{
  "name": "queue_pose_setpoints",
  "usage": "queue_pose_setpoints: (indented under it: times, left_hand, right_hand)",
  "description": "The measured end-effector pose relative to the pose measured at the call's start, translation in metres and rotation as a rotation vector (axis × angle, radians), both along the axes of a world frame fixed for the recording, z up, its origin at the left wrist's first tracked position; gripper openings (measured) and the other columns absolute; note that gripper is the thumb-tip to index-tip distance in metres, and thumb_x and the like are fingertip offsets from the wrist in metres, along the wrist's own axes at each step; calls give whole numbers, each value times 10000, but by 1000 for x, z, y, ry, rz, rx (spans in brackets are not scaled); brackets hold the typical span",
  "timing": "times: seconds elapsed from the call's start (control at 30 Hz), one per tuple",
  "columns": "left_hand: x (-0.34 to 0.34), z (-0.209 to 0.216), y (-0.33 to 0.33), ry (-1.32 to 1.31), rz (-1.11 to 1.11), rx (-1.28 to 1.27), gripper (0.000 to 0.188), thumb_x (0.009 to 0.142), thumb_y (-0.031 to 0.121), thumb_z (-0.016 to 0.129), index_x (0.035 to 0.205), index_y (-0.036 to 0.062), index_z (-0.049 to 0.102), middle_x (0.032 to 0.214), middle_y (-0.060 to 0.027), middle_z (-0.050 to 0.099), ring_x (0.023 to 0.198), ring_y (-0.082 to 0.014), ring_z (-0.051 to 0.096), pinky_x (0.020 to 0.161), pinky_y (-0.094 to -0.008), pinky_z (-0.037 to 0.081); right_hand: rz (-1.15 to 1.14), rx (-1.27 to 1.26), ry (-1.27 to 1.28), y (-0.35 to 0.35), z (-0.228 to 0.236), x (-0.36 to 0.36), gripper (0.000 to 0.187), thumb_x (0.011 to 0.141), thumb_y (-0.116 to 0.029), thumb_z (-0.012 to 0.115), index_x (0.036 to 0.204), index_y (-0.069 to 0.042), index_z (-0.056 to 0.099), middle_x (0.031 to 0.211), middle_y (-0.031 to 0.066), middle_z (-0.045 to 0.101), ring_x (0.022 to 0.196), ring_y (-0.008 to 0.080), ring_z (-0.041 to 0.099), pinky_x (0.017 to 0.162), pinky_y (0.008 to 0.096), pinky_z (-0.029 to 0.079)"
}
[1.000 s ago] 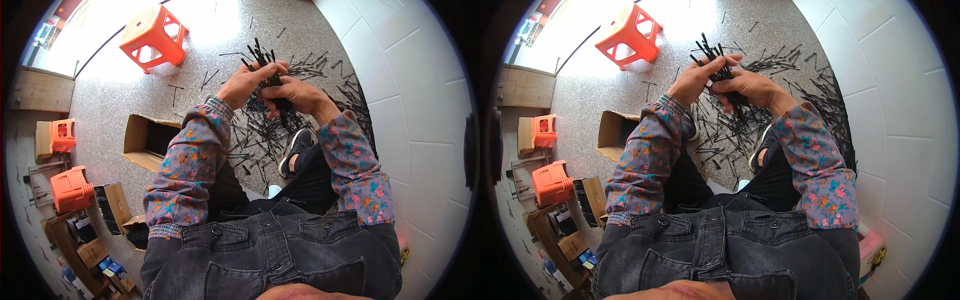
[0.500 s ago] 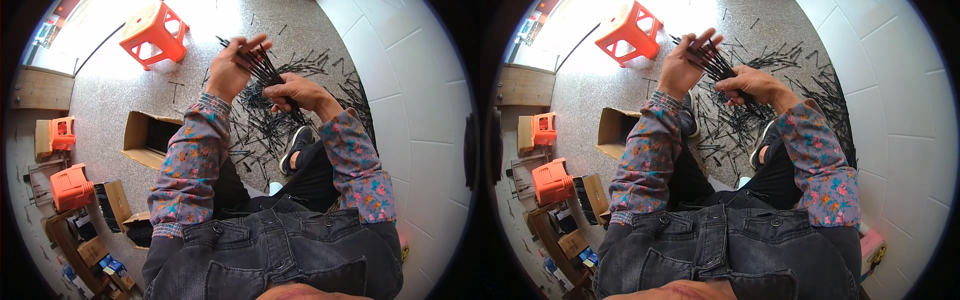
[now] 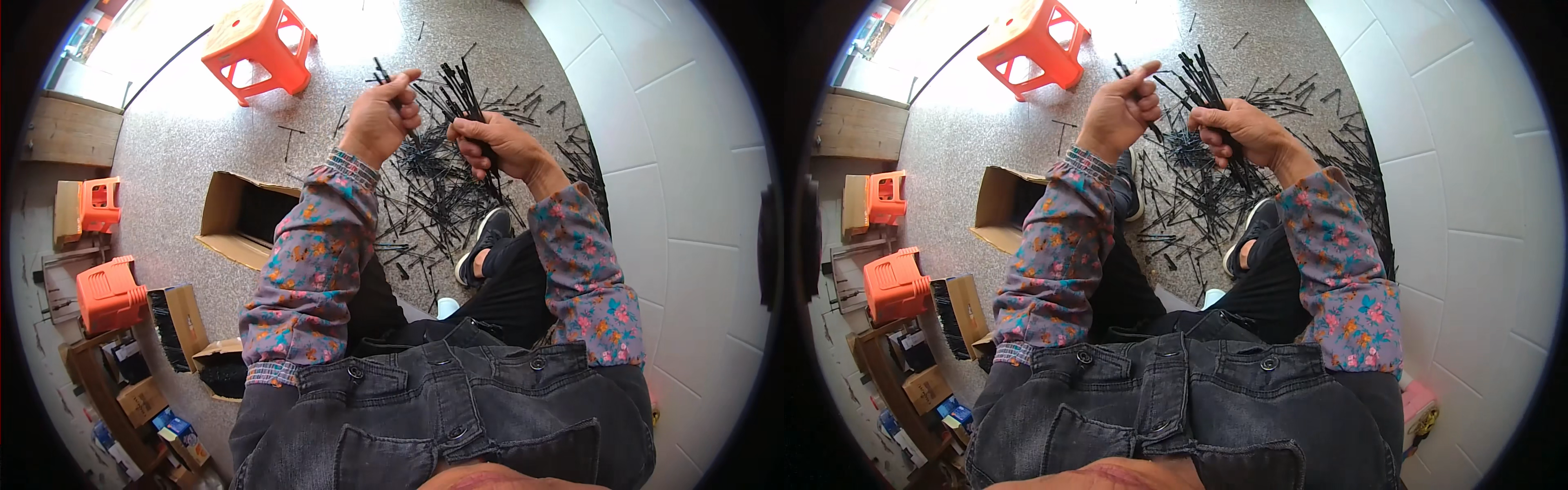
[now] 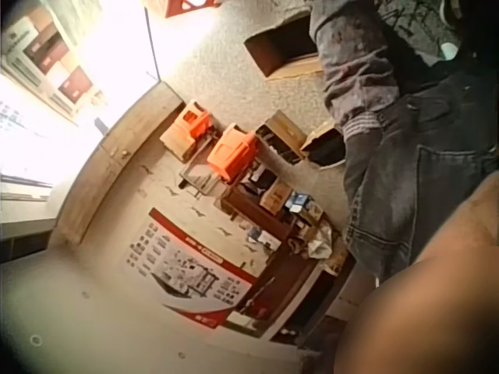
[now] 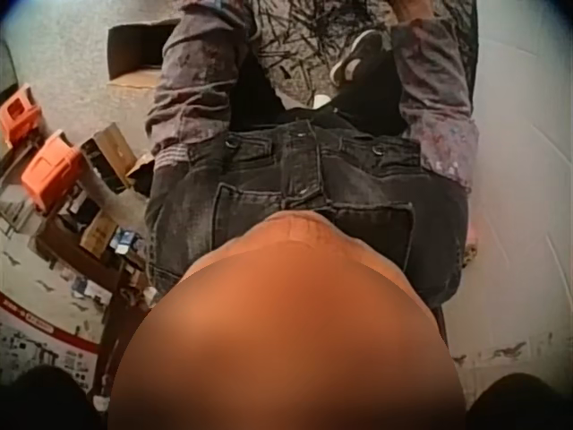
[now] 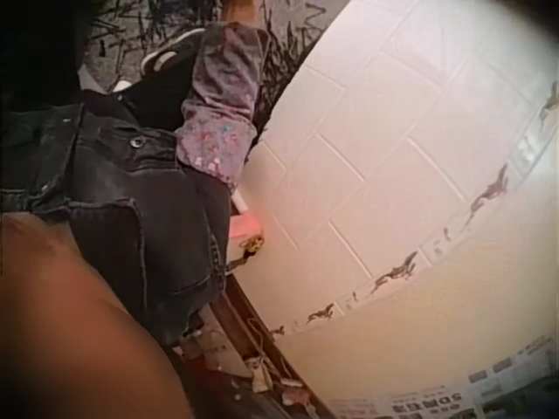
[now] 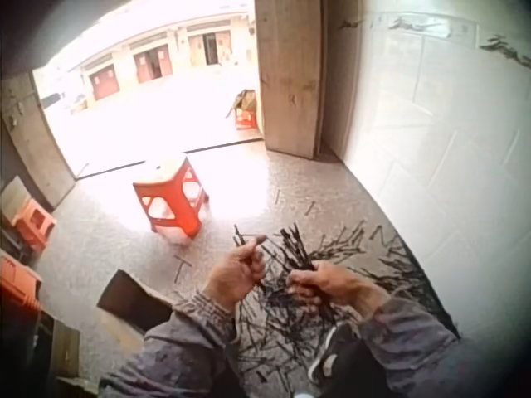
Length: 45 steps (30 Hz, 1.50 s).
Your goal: Sorting and gathering black plastic cable ties from the floor into cardboard boxes.
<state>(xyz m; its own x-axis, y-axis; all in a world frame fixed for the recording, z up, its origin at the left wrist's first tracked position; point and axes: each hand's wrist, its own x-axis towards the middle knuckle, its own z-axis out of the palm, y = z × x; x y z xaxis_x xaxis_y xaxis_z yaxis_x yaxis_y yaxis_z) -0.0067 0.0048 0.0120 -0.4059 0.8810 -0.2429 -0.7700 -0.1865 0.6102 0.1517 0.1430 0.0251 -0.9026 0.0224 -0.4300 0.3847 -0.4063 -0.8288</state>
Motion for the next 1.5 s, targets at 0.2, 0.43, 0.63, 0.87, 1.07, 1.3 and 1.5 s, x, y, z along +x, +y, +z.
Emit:
queue_pose_setpoints:
  times: [0.2,0.43,0.63,0.87,1.07,1.3,1.5]
  left_hand:
    - [12,8,6,181,117,-126,230,805,125,643,984,-4,577,666,33,481,526,-63,395,463,-199,309]
    - [24,12,12,516,152,-313,257,745,116,727,939,14,594,698,43,496,497,-42,409,443,-180,321]
    - [24,4,12,348,131,-255,199,768,158,716,893,61,593,705,41,513,490,-42,413,441,-190,326]
    - [11,4,9,195,224,-187,150,822,167,655,899,83,558,728,25,522,554,-74,439,487,-225,347]
    - [-6,10,-3,155,416,-99,128,893,207,546,899,88,499,669,10,464,608,-116,437,534,-261,343]
    - [4,11,-3,95,252,-45,162,904,233,523,897,76,483,591,28,353,549,-102,392,463,-253,311]
    - [19,19,1,197,81,-114,183,870,218,584,897,54,508,527,57,329,436,-62,328,374,-215,241]
  right_hand:
    - [24,-1,17,0,0,-1,261,901,-282,535,899,-21,532,573,-40,422,419,52,387,370,213,349]
    - [50,178,-31,-4,-3,-2,244,873,-279,576,883,-38,539,569,-38,434,417,52,390,354,211,316]
    - [52,222,-33,-2,-5,-1,217,854,-257,603,861,-49,545,559,-35,446,402,54,391,349,211,306]
    - [55,271,-5,-1,-6,-2,192,841,-237,621,841,-59,548,549,-38,456,381,53,384,343,201,297]
    - [4,193,-14,0,-5,-1,202,887,-243,562,855,-47,526,562,-38,453,397,41,397,346,190,312]
    - [-35,42,45,-1,-6,-2,266,936,-277,481,946,-15,525,600,-34,460,408,39,399,349,187,327]
    - [-43,-20,65,-3,0,-1,267,935,-275,479,984,-17,527,617,-25,474,419,47,410,355,187,330]
